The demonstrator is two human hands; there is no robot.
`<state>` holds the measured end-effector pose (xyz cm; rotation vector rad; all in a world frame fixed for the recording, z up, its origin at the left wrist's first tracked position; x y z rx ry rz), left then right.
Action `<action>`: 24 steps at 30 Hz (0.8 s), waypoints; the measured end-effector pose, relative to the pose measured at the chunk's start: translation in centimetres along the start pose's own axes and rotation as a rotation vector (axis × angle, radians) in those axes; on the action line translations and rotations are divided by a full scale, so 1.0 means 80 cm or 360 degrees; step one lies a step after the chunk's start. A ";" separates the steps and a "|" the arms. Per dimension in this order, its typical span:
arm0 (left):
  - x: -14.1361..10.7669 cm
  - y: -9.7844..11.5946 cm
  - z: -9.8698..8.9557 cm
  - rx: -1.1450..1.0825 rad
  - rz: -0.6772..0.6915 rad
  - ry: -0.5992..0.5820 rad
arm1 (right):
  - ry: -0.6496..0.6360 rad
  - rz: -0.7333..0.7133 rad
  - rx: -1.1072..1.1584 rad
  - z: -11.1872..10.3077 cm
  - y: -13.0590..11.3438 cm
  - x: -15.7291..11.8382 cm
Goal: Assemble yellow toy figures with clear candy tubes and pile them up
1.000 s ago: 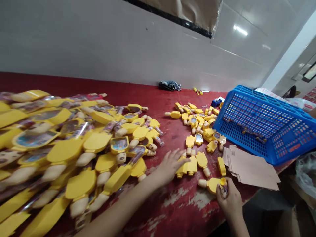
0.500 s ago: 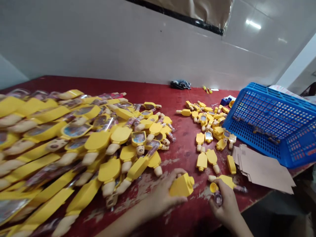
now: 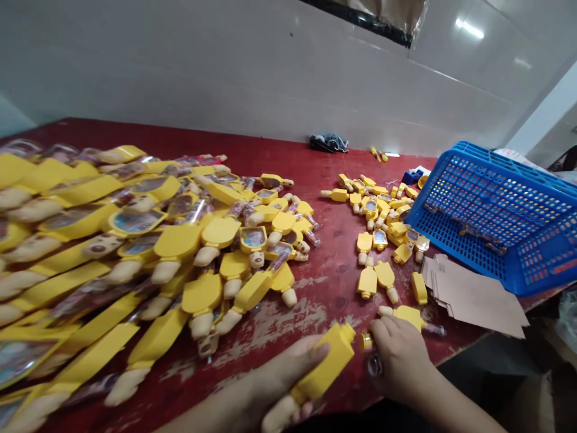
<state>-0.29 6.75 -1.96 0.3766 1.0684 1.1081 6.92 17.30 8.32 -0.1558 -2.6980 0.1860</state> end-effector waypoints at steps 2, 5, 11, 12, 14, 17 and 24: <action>0.001 0.000 0.015 -0.0288 -0.0116 -0.0226 | 0.0003 0.0051 0.0026 0.002 0.002 -0.003; 0.003 0.007 0.015 -0.0242 -0.0074 -0.0117 | 0.0054 0.0089 -0.0019 0.002 0.002 -0.006; -0.003 0.024 -0.006 0.0576 0.0261 0.0505 | -0.0032 -0.0028 -0.0111 0.004 -0.002 -0.005; -0.006 0.025 -0.005 0.0671 0.0219 0.0542 | -0.0025 -0.0043 -0.0114 0.003 -0.002 -0.005; -0.011 0.029 0.005 0.0875 0.0137 0.0452 | -0.0006 -0.0079 -0.0088 0.001 -0.005 -0.007; -0.021 0.034 0.021 0.1102 0.0029 0.0299 | 0.0009 -0.0095 -0.0022 0.003 -0.013 -0.015; -0.037 0.027 0.029 0.1673 -0.0001 0.0259 | 0.0034 -0.0086 -0.0024 0.009 -0.038 -0.038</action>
Point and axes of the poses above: each hand's wrist, its own x-axis towards the middle knuckle, its own z-axis out of the palm, y = z × x, the point moved 7 cm from there along x, towards the middle knuckle, and after that the axes turned 6 degrees about x, right-handed, at the moved point
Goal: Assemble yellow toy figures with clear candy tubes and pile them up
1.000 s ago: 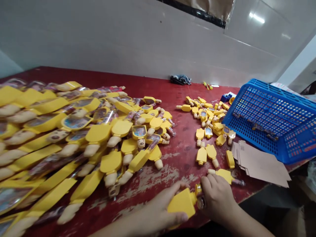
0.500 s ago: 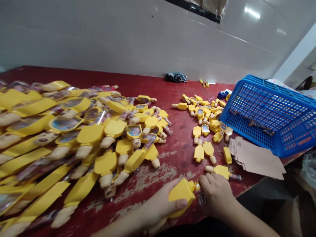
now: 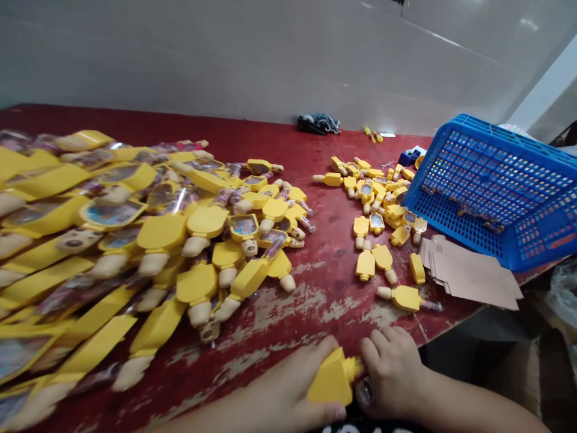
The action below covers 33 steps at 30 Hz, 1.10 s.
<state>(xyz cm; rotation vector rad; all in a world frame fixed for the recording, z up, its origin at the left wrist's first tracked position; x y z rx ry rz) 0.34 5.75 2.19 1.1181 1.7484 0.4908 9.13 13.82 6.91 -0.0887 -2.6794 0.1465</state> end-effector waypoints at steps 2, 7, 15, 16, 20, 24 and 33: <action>-0.001 -0.007 0.006 0.0171 -0.0047 -0.0022 | -0.0024 -0.0033 0.0013 0.001 -0.005 -0.002; 0.000 -0.016 0.016 0.0243 0.0029 0.0072 | -0.0153 0.0125 0.0203 0.003 -0.002 -0.005; -0.004 -0.014 0.027 0.0556 0.0106 0.0081 | -0.0592 0.0215 0.0171 0.020 -0.012 -0.018; -0.004 -0.012 0.026 0.0592 0.0086 0.0059 | -0.0741 0.0252 0.0181 0.027 -0.011 -0.019; -0.005 -0.003 0.018 0.0608 -0.0014 -0.0090 | -0.1214 0.0456 0.0341 0.049 -0.003 -0.024; -0.005 0.013 0.005 0.0735 -0.0006 -0.0090 | -0.1225 0.0593 0.0453 0.052 0.005 -0.021; 0.003 0.035 0.015 0.1939 0.0705 0.0065 | -0.1594 0.1341 0.1774 0.099 0.004 -0.051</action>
Point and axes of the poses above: each hand's wrist, its own x-axis towards the middle knuckle, its own z-axis out of the palm, y = z × x, the point moved 7 cm from there along x, towards the middle knuckle, and after that the axes turned 6 degrees about x, right-handed, at the moved point
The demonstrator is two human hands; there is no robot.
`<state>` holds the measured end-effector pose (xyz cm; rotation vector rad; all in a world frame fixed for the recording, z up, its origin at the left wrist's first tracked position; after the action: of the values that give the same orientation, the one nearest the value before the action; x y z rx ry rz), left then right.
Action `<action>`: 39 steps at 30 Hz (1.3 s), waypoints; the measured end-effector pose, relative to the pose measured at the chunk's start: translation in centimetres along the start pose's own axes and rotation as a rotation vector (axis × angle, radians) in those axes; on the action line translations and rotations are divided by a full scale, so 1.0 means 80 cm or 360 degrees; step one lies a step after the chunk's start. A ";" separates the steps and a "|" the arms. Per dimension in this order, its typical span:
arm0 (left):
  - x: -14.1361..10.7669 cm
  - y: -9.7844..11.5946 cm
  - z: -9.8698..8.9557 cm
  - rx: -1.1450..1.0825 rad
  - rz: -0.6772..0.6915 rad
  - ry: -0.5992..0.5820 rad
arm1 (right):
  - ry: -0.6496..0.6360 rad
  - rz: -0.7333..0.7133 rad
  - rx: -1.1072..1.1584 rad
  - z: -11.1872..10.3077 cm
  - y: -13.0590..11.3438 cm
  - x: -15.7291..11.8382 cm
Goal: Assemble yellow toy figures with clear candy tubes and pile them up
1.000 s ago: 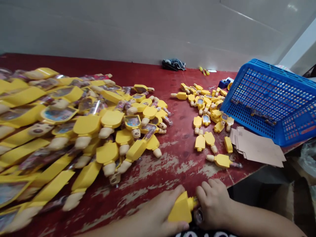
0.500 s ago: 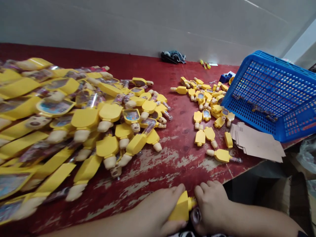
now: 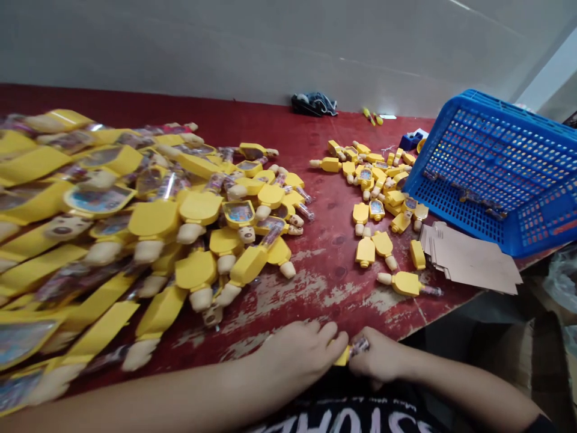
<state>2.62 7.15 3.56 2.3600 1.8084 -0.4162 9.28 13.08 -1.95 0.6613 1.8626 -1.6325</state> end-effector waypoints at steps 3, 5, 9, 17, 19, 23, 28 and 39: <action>-0.003 -0.038 -0.005 -0.0310 -0.0139 0.0151 | 0.0520 -0.0367 -0.0551 -0.035 -0.017 -0.004; -0.006 -0.070 0.004 -0.0975 -0.0366 0.0146 | 0.1138 -0.0864 -0.1254 -0.051 -0.047 -0.027; -0.004 -0.053 0.051 -0.2557 -0.0387 -0.0486 | 0.1714 -0.1548 -0.1956 -0.038 -0.068 -0.058; 0.003 -0.071 0.021 -0.0391 -0.0344 0.0113 | 0.0526 -0.0248 -0.0351 -0.036 -0.017 0.035; 0.003 -0.066 0.012 0.0164 -0.0052 0.0414 | 0.0148 -0.0020 0.0212 -0.009 -0.007 0.055; -0.013 -0.076 0.028 0.0288 -0.0010 0.0795 | 0.0091 0.0024 0.0353 -0.003 -0.004 0.067; -0.016 -0.091 0.114 -0.1826 -0.0558 -0.0143 | 0.0960 -0.0919 -0.0988 -0.049 -0.037 0.037; -0.032 -0.059 0.144 -0.2451 -0.0786 0.0159 | 0.1287 -0.1192 -0.1678 -0.020 -0.045 0.036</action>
<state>-4.04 2.90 -6.37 0.8738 1.6369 0.8069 4.61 14.16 -1.29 0.1035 3.3938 -0.3964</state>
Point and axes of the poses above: each hand's wrist, its own x-axis towards the middle knuckle, its own z-axis out of the palm, y = z × x, the point moved 7 cm from there along x, towards the middle knuckle, and after that the axes turned 6 degrees about x, right-handed, at the moved point
